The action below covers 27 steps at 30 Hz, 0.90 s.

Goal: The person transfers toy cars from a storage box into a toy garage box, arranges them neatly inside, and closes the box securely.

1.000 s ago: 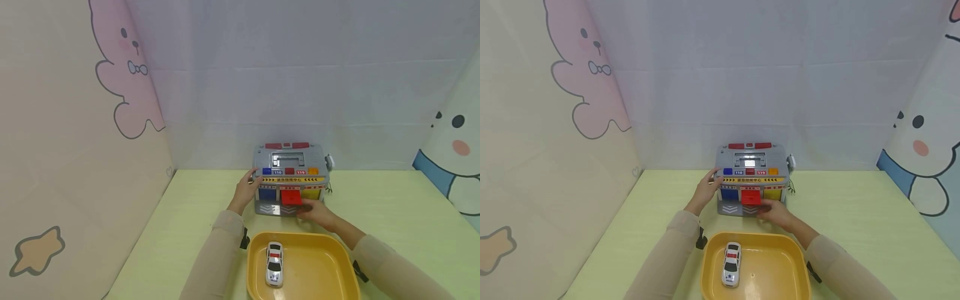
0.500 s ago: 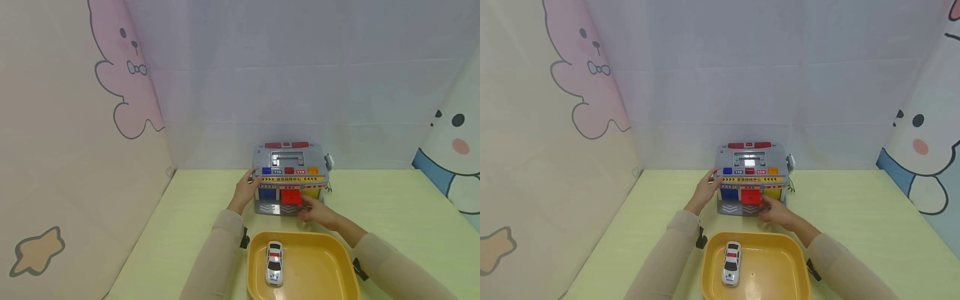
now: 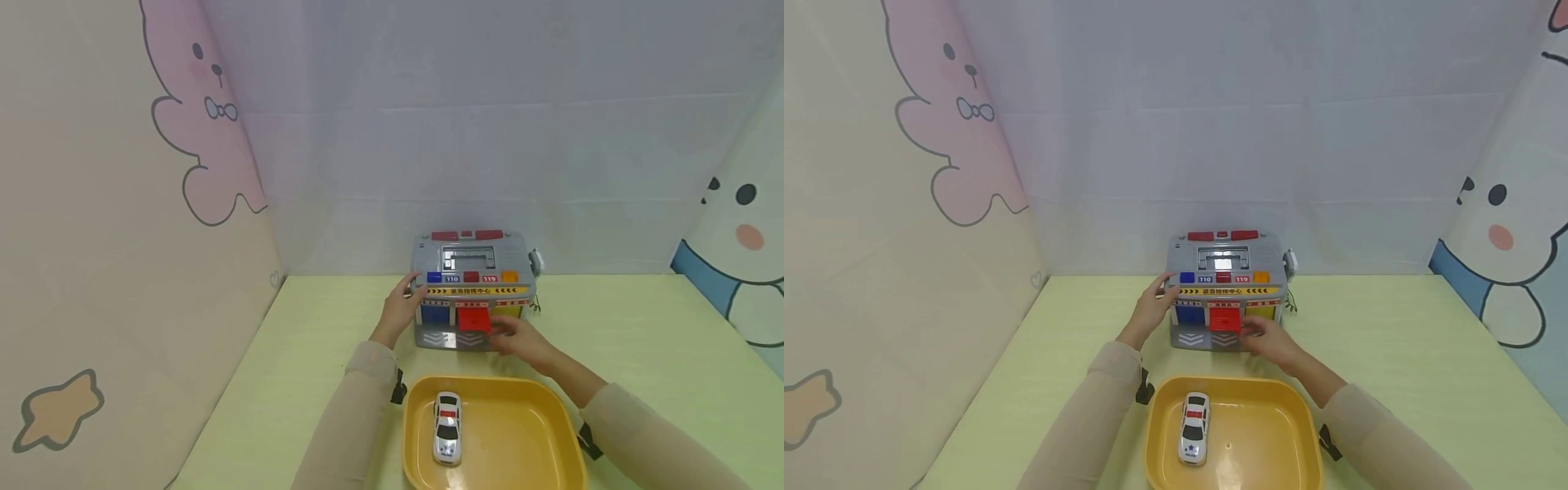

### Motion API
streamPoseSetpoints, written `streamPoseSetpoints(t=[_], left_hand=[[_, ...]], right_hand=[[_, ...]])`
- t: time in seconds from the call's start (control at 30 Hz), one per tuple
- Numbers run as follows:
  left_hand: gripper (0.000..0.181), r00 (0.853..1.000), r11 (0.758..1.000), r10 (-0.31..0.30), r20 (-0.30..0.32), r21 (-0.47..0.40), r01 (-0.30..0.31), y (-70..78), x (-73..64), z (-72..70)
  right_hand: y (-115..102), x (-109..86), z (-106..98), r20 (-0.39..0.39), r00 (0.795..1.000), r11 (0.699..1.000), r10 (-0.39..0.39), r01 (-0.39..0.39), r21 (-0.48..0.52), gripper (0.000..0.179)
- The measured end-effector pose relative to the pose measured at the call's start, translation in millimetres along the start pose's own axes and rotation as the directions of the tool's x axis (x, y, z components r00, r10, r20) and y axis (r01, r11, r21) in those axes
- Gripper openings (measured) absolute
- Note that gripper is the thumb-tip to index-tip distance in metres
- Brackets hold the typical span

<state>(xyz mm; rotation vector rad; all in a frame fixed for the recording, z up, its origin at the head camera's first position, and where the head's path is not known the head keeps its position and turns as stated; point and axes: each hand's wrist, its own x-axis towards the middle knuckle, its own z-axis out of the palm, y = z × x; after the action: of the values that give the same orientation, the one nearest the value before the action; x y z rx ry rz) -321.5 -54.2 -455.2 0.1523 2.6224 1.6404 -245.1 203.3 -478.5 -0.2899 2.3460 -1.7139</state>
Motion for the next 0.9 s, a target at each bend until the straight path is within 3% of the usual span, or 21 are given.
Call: streamPoseSetpoints(t=[0.07,0.2,0.3,0.4,0.6,0.7,0.83,0.9], left_hand=[[0.048,1.000,1.000,-0.001,0.000,-0.001,0.001,0.0,0.3,0.1],[0.048,1.000,1.000,-0.012,0.000,-0.007,0.012,1.2,0.2,0.0],[0.048,1.000,1.000,-0.016,0.000,-0.016,0.016,2.0,-0.1,0.1],[0.048,1.000,1.000,-0.017,0.001,-0.019,0.017,1.7,0.3,0.4],[0.047,1.000,1.000,-0.016,0.000,-0.016,0.016,2.5,0.3,-0.7],[0.047,1.000,1.000,-0.012,0.001,-0.017,0.012,2.0,0.4,-1.0],[0.048,1.000,1.000,-0.002,0.002,-0.016,0.002,0.6,1.2,-0.5],[0.048,1.000,1.000,0.005,-0.001,-0.008,-0.005,1.1,0.1,-0.3]], right_hand=[[-3.4,-2.5,1.1,-0.036,0.999,0.999,0.002,-0.003,-0.032,0.044],[-10.3,-5.6,2.9,-0.178,0.984,0.987,-0.030,0.001,-0.160,0.029],[-14.4,-6.5,3.3,-0.289,0.949,0.953,-0.129,0.038,-0.300,0.017],[-19.4,-7.4,4.8,-0.334,0.910,0.908,-0.246,0.096,-0.407,0.012],[-32.0,-6.7,13.4,-0.334,0.873,0.836,-0.355,0.137,-0.532,0.025],[-35.3,-4.1,15.6,-0.310,0.856,0.784,-0.413,0.161,-0.600,0.033],[-37.3,1.8,15.1,-0.271,0.819,0.701,-0.506,0.206,-0.683,0.042],[-38.0,4.5,14.1,-0.254,0.811,0.676,-0.526,0.218,-0.704,0.045]])
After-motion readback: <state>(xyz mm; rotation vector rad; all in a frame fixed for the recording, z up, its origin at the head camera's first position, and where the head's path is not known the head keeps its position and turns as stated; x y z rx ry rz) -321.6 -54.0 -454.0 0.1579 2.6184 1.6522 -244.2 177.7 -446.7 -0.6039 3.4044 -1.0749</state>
